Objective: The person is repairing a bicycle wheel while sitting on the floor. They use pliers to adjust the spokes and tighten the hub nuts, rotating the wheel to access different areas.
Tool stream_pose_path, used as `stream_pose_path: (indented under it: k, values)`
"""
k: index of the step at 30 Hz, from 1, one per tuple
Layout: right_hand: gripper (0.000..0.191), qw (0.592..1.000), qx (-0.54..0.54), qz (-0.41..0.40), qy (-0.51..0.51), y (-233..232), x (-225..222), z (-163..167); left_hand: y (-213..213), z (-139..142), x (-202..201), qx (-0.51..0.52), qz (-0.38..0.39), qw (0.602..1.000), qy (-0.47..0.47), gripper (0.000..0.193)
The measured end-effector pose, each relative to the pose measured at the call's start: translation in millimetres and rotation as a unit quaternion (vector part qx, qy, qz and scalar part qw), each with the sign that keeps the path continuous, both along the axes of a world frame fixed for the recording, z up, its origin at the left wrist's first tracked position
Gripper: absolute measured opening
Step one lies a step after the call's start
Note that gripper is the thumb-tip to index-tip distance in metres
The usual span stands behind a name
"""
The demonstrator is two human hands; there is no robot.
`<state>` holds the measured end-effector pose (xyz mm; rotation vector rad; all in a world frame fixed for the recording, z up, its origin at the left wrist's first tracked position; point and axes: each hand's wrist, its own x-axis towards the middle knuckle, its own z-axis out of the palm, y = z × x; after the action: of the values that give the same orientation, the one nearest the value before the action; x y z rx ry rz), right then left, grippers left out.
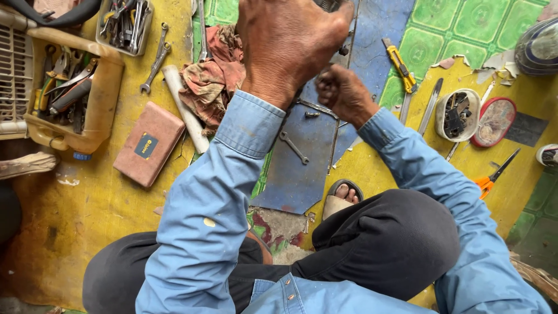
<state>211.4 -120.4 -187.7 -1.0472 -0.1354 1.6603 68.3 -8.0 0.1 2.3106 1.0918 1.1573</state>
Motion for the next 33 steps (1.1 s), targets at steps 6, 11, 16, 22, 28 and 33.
stream_pose_path:
  k: [6, 11, 16, 22, 28, 33]
  values:
    - [0.017, 0.861, 0.095, 0.044, -0.497, 6.3, -2.2, -29.1, -2.6, -1.5, 4.9, -0.005, 0.005, 1.0, 0.023, 0.042]
    - [0.017, 0.767, 0.099, 0.099, -0.626, 7.8, 28.0, -31.9, 0.7, 2.5, -0.4, -0.01, 0.015, 1.0, 0.011, 0.044]
    - [0.044, 0.919, 0.096, 0.018, -0.382, -0.4, 17.7, -20.5, 2.5, 2.8, -5.3, 0.007, -0.001, 1.0, -0.006, 0.04]
    - [0.047, 0.972, 0.096, -0.028, -0.214, -4.0, -10.6, -8.4, 3.0, -2.1, -2.8, -0.027, -0.01, 1.0, 0.007, 0.041]
    - [0.037, 0.965, 0.062, -0.123, -0.225, 3.1, -27.3, -12.3, 0.4, -2.7, -1.6, 0.041, 0.008, 0.999, -0.01, 0.042]
    - [0.029, 0.976, 0.054, -0.161, -0.135, 3.7, -26.7, -17.2, 4.0, -4.4, -2.7, 0.017, -0.013, 1.0, 0.014, 0.043]
